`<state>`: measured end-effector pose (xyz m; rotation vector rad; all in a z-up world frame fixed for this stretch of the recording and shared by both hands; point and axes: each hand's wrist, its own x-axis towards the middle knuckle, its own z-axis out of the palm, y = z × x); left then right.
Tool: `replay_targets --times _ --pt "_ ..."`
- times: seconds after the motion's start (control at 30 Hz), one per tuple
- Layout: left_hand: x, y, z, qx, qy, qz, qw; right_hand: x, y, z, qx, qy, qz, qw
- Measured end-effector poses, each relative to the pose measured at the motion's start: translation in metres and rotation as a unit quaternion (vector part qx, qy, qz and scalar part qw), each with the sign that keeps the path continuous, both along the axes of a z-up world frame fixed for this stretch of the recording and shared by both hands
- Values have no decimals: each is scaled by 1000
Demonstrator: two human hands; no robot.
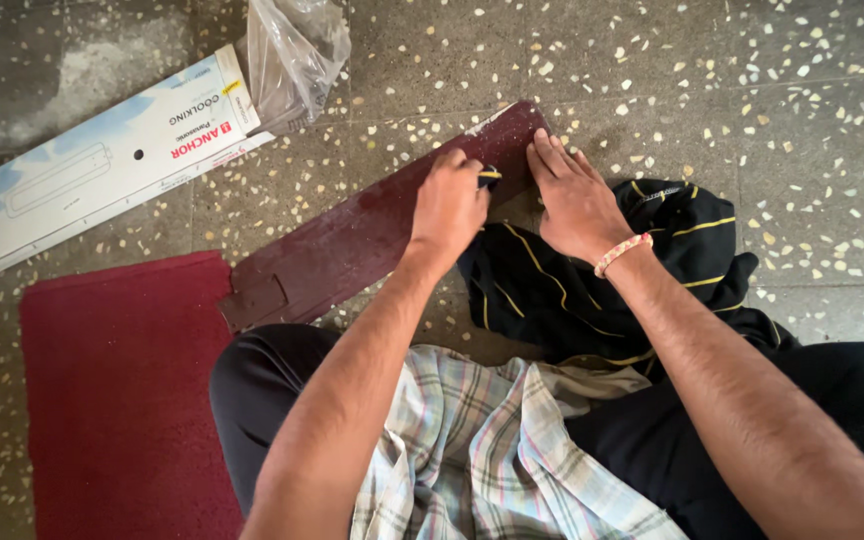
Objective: The person sits on the floor and sands a maroon-colored wooden piece using a sanding block. They hold the piece with one hand and rub the sanding block along its surface repeatedly.
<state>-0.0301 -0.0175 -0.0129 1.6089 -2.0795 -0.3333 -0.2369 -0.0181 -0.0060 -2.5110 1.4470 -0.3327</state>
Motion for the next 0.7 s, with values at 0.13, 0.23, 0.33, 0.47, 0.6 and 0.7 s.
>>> replay_targets --times 0.13,0.23,0.33,0.47,0.6,0.7 --pt "2 -15 -3 16 56 28 998 0 1 -1 2 -1 11 1000" --pt "3 -33 -9 9 63 63 996 -1 1 -1 13 -6 11 1000" --pt "5 -37 -10 18 51 51 997 0 2 1 40 -15 2 999" --pt "9 -16 -4 33 42 -4 999 0 0 1 31 14 0 999" --pt "9 -1 -1 54 60 14 997 3 0 -2 23 28 4 999" --pt "6 -14 -4 80 104 64 989 2 -1 -2 31 30 1 999"
